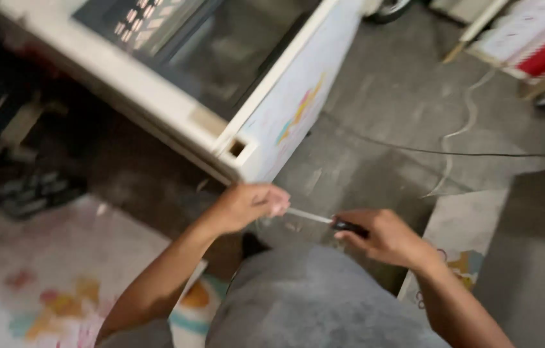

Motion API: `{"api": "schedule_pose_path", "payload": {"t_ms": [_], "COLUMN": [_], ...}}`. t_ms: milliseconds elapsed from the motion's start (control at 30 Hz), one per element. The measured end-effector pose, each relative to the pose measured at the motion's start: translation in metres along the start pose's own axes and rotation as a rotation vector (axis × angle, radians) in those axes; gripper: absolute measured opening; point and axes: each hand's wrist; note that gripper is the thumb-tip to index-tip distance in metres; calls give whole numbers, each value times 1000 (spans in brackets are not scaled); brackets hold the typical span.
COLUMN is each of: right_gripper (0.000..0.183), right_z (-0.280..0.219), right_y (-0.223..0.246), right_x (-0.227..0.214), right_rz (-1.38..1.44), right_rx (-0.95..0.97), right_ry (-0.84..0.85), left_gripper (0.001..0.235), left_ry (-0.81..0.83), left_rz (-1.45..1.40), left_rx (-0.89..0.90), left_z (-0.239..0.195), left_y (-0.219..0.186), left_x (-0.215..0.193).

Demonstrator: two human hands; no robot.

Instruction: Using a screwdriver to remove or attach a decorative panel on an ice cream display freezer

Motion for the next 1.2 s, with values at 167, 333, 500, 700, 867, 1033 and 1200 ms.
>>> {"api": "schedule_pose_path", "payload": {"t_ms": [167,333,500,700,867,1033,1200], "right_gripper": [42,46,50,51,54,54,53], "right_z": [1,-2,6,40,59,68,73], "right_y": [7,-28,-74,-129,-144,-139,-143], "right_x": [11,44,84,156,175,175,178], "right_rz": [35,31,94,-24,-27,-30,-4], "right_rx": [85,129,176,123,115,56,8], "right_ry": [23,-44,11,-24,9,-38,-49], "left_gripper": [27,18,24,30,39,44,36], "left_ry": [-278,-569,-769,-1013,-1099,-1079,-1091], "left_rz": [-474,-841,-973,-761,-742,-817,-1024], "left_rx": [-36,-170,-359,-262,-222,-215,-263], "left_z": [21,47,58,69,74,79,80], "left_y": [60,120,169,213,197,230,236], "left_x": [20,65,83,54,42,16,0]}}
Point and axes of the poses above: each hand's wrist, its own z-axis towards the middle knuckle, its own x-axis out of the palm, y = z × x, and after that the axes turned 5 degrees about -x, right-handed
